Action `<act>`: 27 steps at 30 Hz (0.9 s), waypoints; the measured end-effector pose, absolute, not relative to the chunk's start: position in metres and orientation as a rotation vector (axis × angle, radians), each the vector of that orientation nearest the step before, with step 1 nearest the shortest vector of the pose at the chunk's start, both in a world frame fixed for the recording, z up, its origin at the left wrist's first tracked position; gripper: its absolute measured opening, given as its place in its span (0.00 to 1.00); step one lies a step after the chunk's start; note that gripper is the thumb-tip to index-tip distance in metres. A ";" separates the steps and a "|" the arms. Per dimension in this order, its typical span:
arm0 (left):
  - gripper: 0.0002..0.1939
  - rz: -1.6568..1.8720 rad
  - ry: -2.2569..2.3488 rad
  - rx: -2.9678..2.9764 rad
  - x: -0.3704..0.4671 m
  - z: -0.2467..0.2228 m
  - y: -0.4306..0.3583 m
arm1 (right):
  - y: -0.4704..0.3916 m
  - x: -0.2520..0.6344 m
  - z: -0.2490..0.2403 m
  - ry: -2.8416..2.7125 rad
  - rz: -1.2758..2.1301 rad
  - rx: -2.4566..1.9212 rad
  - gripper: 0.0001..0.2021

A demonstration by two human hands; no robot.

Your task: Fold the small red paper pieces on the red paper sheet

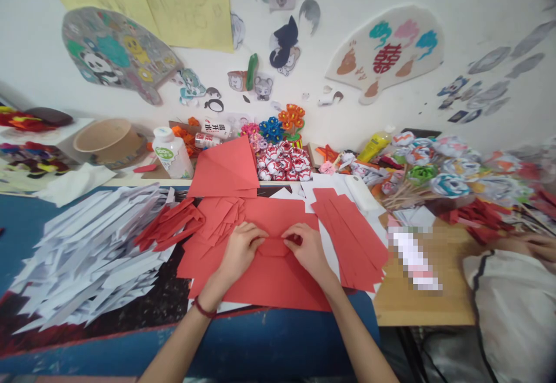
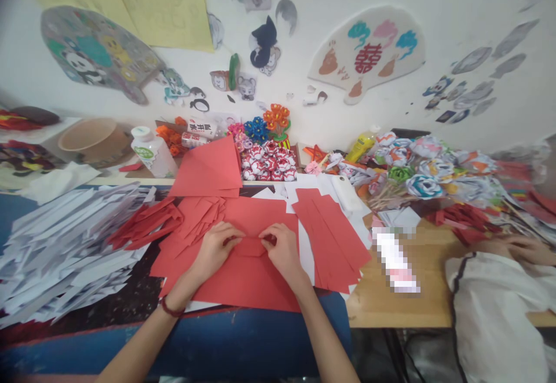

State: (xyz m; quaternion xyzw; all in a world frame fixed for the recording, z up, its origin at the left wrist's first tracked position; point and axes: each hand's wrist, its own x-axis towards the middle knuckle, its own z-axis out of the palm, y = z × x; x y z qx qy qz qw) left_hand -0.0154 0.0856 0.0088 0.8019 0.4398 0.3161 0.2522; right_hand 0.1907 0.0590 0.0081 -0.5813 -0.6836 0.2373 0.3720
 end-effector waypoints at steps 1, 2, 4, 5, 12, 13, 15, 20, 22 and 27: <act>0.08 0.871 1.165 2.207 -0.016 0.007 0.085 | 0.059 0.191 0.008 -1.768 0.603 -1.475 0.11; 0.10 0.881 1.133 2.233 -0.017 0.006 0.085 | 0.058 0.191 0.007 -1.787 0.605 -1.458 0.12; 0.13 0.893 1.071 2.287 -0.019 0.002 0.084 | 0.058 0.192 0.006 -1.817 0.613 -1.418 0.12; 0.14 0.898 1.049 2.316 -0.020 0.001 0.084 | 0.057 0.192 0.005 -1.826 0.611 -1.399 0.12; 0.16 0.699 0.993 2.666 -0.030 0.001 0.081 | 0.052 0.196 0.007 -2.065 0.401 -1.376 0.11; 0.16 0.651 0.975 2.725 -0.031 0.003 0.080 | 0.050 0.196 0.008 -2.140 0.328 -1.364 0.11; 0.17 0.573 0.939 2.836 -0.032 0.005 0.078 | 0.048 0.197 0.009 -2.286 0.155 -1.326 0.12; 0.17 0.463 0.872 3.041 -0.033 0.004 0.077 | 0.043 0.196 0.009 -2.527 -0.289 -1.182 0.13; 0.17 0.447 0.839 3.099 -0.033 0.003 0.077 | 0.042 0.194 0.007 -2.564 -0.383 -1.153 0.14; 0.15 0.380 0.795 3.180 -0.030 0.009 0.078 | 0.042 0.191 0.005 -2.630 -0.420 -1.116 0.14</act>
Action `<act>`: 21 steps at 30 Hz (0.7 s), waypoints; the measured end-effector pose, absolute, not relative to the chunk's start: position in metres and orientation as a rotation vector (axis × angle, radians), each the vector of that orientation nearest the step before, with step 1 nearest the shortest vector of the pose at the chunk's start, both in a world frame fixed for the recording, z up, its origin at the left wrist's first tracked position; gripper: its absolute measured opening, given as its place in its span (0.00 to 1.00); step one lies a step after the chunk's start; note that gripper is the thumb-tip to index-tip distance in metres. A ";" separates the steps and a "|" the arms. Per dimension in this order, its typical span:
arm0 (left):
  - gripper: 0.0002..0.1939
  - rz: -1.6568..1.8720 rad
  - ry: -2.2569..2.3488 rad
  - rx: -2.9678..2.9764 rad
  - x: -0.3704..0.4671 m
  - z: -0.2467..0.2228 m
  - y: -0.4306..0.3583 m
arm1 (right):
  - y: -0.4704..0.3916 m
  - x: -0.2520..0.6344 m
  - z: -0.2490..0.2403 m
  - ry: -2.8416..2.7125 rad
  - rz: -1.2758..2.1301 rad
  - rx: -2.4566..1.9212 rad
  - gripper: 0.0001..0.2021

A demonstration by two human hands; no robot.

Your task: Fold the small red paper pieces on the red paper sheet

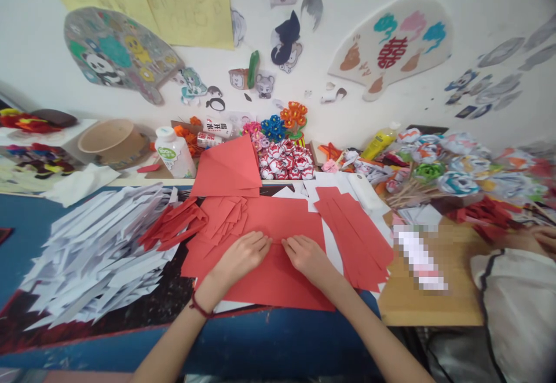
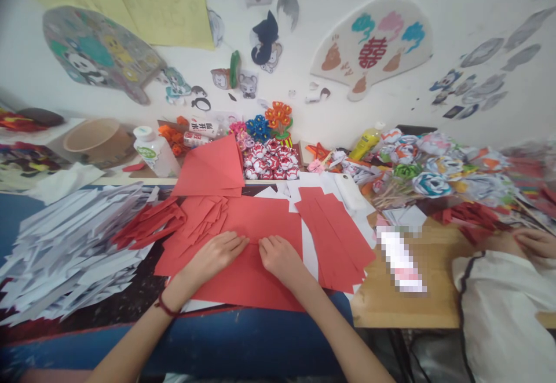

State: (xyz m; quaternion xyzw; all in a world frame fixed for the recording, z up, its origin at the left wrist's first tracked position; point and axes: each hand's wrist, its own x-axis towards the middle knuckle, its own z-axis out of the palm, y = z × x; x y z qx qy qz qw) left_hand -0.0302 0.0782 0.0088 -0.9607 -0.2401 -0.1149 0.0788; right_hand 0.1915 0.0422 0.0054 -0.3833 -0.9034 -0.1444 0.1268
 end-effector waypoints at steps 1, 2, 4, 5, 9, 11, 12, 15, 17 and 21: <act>0.15 -0.321 -0.719 -2.878 -0.029 0.011 0.078 | 0.042 0.191 0.006 -2.645 -0.416 -1.117 0.14; 0.15 -0.294 -0.719 -2.881 -0.029 0.012 0.078 | 0.043 0.190 0.006 -2.660 -0.415 -1.124 0.14; 0.14 -0.233 -0.715 -2.883 -0.027 0.015 0.078 | 0.043 0.188 0.008 -2.696 -0.417 -1.153 0.13; 0.14 -0.209 -0.710 -2.879 -0.026 0.016 0.077 | 0.042 0.187 0.009 -2.711 -0.415 -1.176 0.12; 0.19 -0.180 -0.745 -2.827 -0.022 0.014 0.071 | 0.036 0.183 0.012 -2.702 -0.381 -1.315 0.13; 0.20 -0.155 -0.787 -2.814 -0.019 0.013 0.067 | 0.031 0.181 0.012 -2.671 -0.388 -1.368 0.16; 0.21 -0.138 -0.808 -2.817 -0.017 0.014 0.065 | 0.029 0.180 0.012 -2.657 -0.394 -1.382 0.18; 0.20 -0.098 -0.864 -2.846 -0.013 0.018 0.063 | 0.025 0.176 0.010 -2.624 -0.385 -1.414 0.19; 0.20 -0.080 -0.908 -2.864 -0.013 0.021 0.063 | 0.023 0.174 0.008 -2.593 -0.377 -1.466 0.18; 0.21 -0.074 -0.982 -2.859 -0.019 0.023 0.065 | 0.019 0.173 0.003 -2.512 -0.379 -1.570 0.20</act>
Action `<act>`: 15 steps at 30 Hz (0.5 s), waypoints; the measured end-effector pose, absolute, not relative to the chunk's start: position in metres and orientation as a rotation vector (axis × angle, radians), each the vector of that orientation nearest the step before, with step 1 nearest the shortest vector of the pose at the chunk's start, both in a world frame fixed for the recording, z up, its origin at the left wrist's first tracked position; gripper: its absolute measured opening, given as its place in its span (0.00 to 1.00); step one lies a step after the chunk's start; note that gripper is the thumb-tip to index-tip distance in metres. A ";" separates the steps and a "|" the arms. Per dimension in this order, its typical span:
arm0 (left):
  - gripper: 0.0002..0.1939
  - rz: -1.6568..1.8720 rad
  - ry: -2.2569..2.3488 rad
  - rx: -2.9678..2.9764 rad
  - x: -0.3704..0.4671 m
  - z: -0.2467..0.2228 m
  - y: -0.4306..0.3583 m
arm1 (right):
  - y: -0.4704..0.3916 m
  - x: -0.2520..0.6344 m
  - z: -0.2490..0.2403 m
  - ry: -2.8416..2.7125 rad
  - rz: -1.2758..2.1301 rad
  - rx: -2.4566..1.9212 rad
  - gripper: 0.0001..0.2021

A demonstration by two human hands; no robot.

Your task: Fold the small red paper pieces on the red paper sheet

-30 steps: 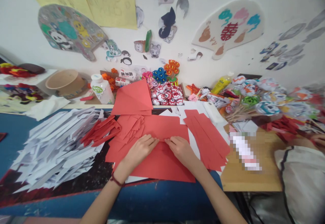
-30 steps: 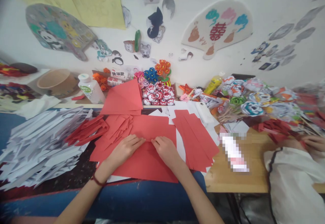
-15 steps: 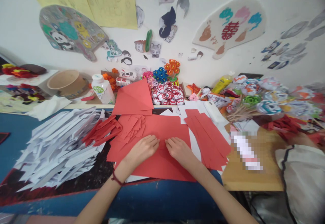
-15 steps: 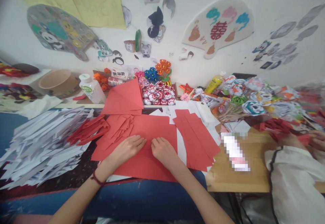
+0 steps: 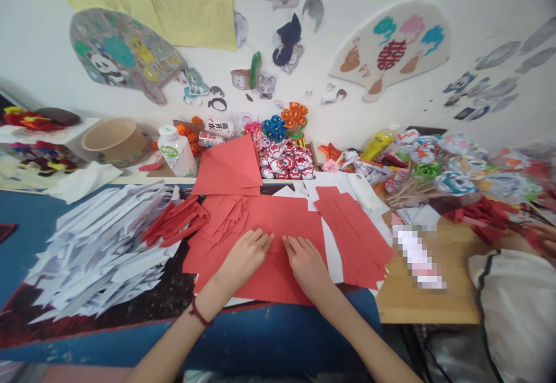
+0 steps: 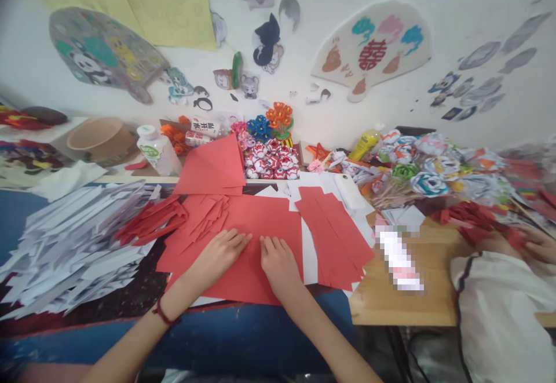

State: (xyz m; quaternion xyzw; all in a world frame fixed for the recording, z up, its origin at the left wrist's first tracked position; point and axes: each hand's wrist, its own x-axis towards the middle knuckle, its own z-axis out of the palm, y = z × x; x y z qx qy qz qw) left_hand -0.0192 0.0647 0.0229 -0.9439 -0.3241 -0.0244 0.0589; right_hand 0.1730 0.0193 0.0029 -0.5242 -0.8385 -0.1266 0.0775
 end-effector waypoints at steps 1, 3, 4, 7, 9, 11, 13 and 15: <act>0.21 -0.082 -1.003 -2.853 -0.021 0.022 0.064 | 0.018 0.172 0.001 -2.491 -0.369 -1.585 0.20; 0.21 -0.101 -1.044 -2.840 -0.022 0.020 0.063 | 0.017 0.171 -0.002 -2.451 -0.332 -1.605 0.21; 0.21 -0.109 -1.057 -2.830 -0.022 0.019 0.061 | 0.017 0.170 -0.003 -2.433 -0.307 -1.614 0.21; 0.22 -0.140 -1.059 -2.786 -0.019 0.017 0.057 | 0.018 0.169 -0.003 -2.399 -0.213 -1.617 0.22; 0.24 -0.171 -1.045 -2.785 -0.020 0.019 0.054 | 0.018 0.173 -0.001 -2.370 -0.123 -1.601 0.23; 0.25 -0.212 -1.057 -2.824 -0.024 0.023 0.054 | 0.017 0.182 0.003 -2.330 -0.001 -1.562 0.23; 0.25 -0.270 -1.109 -2.864 -0.031 0.027 0.056 | 0.015 0.193 0.006 -2.305 0.129 -1.498 0.24; 0.21 -0.323 -1.146 -2.871 -0.039 0.029 0.058 | 0.012 0.201 0.008 -2.302 0.214 -1.455 0.24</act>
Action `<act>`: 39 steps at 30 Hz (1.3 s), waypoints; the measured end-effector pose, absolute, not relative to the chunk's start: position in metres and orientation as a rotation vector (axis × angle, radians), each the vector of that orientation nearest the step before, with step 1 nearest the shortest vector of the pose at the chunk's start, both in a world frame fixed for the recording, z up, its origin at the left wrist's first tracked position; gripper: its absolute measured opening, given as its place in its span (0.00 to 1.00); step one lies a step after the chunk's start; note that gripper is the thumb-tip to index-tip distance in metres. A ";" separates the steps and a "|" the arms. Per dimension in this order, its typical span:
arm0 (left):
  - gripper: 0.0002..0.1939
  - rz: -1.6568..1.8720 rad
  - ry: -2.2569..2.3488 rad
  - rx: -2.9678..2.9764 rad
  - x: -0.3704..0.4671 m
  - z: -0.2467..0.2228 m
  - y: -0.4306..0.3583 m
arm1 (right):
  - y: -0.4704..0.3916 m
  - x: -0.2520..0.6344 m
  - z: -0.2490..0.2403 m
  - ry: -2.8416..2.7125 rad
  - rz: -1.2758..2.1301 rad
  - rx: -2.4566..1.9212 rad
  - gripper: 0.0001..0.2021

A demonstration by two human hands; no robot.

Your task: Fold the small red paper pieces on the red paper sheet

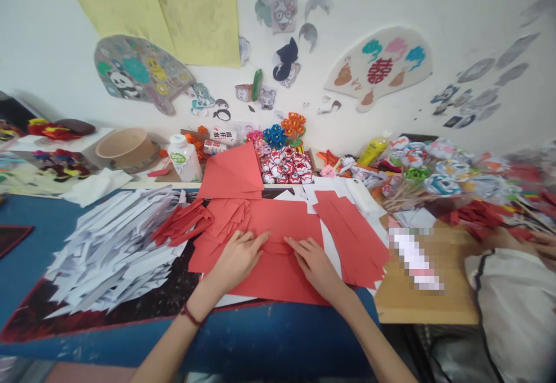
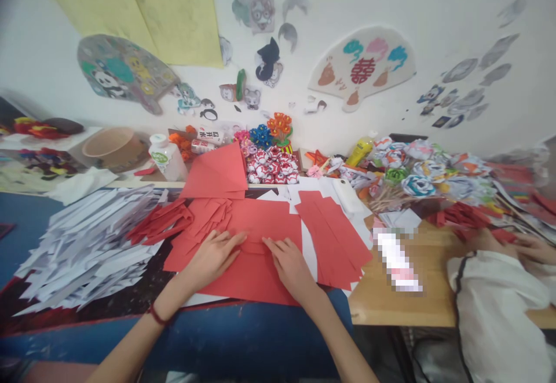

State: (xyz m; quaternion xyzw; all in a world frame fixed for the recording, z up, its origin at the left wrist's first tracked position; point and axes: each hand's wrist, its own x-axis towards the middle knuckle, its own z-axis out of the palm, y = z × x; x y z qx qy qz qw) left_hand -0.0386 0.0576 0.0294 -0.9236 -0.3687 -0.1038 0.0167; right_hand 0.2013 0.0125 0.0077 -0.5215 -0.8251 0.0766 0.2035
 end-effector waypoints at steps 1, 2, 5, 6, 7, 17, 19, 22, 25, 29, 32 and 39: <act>0.20 -0.334 -1.143 -2.860 -0.041 0.029 0.058 | 0.012 0.204 0.008 -2.299 0.227 -1.449 0.23; 0.19 -0.334 -1.123 -2.840 -0.042 0.028 0.059 | 0.011 0.205 0.007 -2.295 0.220 -1.454 0.21; 0.15 -0.290 -0.980 -2.769 -0.041 0.022 0.058 | 0.012 0.203 0.002 -2.304 0.095 -1.471 0.17; 0.14 -0.281 -0.935 -2.749 -0.040 0.020 0.057 | 0.013 0.201 0.000 -2.320 0.040 -1.463 0.15; 0.12 -0.282 -0.903 -2.734 -0.038 0.018 0.056 | 0.014 0.199 -0.002 -2.341 -0.010 -1.447 0.14; 0.11 -0.687 -1.404 -2.821 -0.028 0.018 0.054 | 0.021 0.191 0.002 -2.103 0.183 -1.447 0.07; 0.09 -0.764 -1.542 -2.822 -0.025 0.018 0.054 | 0.023 0.189 0.007 -1.980 0.360 -1.477 0.06; 0.07 -0.836 -1.684 -2.794 -0.020 0.017 0.056 | 0.028 0.186 0.011 -1.809 0.521 -1.504 0.06; 0.07 -0.826 -1.766 -2.772 -0.018 0.016 0.057 | 0.033 0.185 0.010 -1.708 0.581 -1.520 0.06; 0.06 -0.763 -1.841 -2.754 -0.017 0.018 0.058 | 0.038 0.187 0.008 -1.667 0.610 -1.536 0.06; 0.07 -0.707 -1.827 -2.752 -0.016 0.019 0.059 | 0.039 0.188 0.008 -1.673 0.618 -1.547 0.05; 0.09 -0.697 -1.807 -2.713 -0.013 0.018 0.058 | 0.041 0.187 0.007 -1.669 0.617 -1.577 0.06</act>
